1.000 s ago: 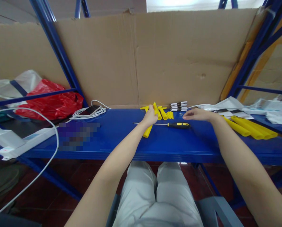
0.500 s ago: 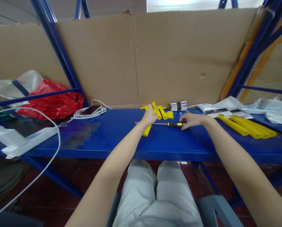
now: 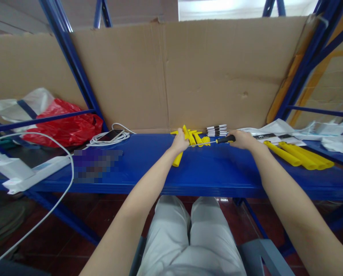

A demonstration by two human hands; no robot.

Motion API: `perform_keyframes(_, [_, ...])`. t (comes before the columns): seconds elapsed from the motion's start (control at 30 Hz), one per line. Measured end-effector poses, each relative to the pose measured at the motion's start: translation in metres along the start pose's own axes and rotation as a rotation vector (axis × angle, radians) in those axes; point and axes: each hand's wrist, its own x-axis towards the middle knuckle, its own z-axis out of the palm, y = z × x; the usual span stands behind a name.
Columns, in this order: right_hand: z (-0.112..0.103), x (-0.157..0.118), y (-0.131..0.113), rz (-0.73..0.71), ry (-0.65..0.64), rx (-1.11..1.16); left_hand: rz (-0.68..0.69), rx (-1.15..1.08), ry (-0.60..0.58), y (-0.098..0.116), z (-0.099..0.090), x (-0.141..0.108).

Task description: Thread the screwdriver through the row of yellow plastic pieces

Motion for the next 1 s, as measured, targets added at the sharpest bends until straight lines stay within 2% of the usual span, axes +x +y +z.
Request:
perform_keyframes(0.23, [-0.002,-0.006,-0.006,-0.056,0.204,-0.012,-0.007,0.011,0.000,0.002,-0.001,-0.001])
perform_keyframes(0.47, [-0.004,-0.007,-0.001,-0.027,0.387,0.001,-0.003,-0.020,0.016,0.002,-0.003,-0.002])
perform_keyframes(0.83, [0.009,-0.001,0.038,0.160,0.384,0.113,-0.052,-0.064,0.044,-0.002,-0.008,0.002])
perform_keyframes(1.0, [0.004,-0.004,0.041,0.227,0.401,0.155,-0.077,-0.091,0.029,-0.007,-0.005,0.006])
